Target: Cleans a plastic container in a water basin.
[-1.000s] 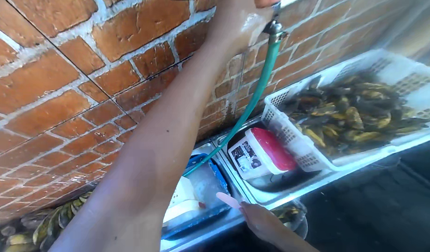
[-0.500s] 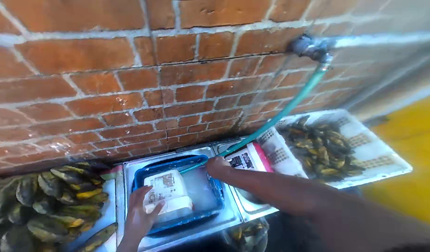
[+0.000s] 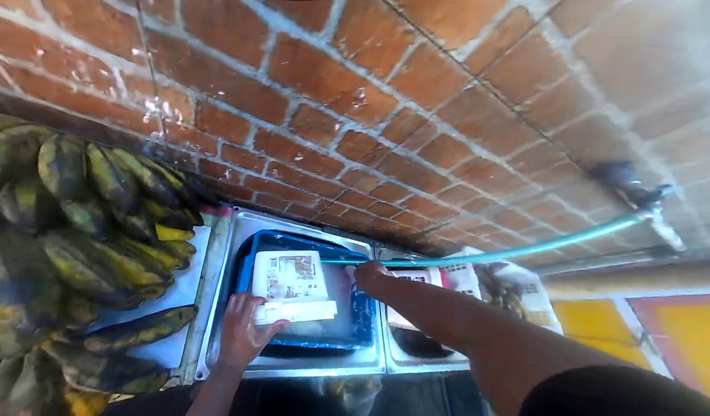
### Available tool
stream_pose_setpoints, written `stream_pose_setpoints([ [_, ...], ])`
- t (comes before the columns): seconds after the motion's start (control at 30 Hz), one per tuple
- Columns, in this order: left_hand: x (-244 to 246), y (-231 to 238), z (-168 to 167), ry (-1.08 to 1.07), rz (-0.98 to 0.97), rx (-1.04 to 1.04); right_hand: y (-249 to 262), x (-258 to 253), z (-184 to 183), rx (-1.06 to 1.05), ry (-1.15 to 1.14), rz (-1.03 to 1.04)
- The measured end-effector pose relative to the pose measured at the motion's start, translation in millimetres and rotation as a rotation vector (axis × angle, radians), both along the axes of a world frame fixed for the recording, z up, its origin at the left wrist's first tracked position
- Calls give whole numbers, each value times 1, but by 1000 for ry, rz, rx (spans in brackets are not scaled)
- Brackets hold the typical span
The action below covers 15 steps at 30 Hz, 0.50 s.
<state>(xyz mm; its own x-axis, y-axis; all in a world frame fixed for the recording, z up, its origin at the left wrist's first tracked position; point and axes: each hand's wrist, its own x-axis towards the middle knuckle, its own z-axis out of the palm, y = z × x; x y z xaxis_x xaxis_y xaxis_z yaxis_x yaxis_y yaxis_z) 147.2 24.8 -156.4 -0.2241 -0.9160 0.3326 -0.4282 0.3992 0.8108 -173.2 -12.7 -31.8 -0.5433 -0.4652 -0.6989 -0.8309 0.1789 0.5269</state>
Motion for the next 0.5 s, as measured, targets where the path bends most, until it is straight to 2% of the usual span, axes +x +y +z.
stream_pose_setpoints([
  [0.1, -1, -1, 0, 11, -5, -2, -11, 15, 22, 190, 50, 104],
  [0.17, 0, -1, -1, 28, -11, -5, -24, 23, 28, 238, 110, 116],
  [0.27, -3, 2, -3, 33, -4, -13, -31, 7, 12, 177, 171, 103],
  [0.4, -7, 2, -2, 16, 7, -11, -5, 0, -16, 125, 109, 93],
  [0.5, -6, 6, -1, 2, 2, 15, 19, 17, -11, 247, 28, 84],
])
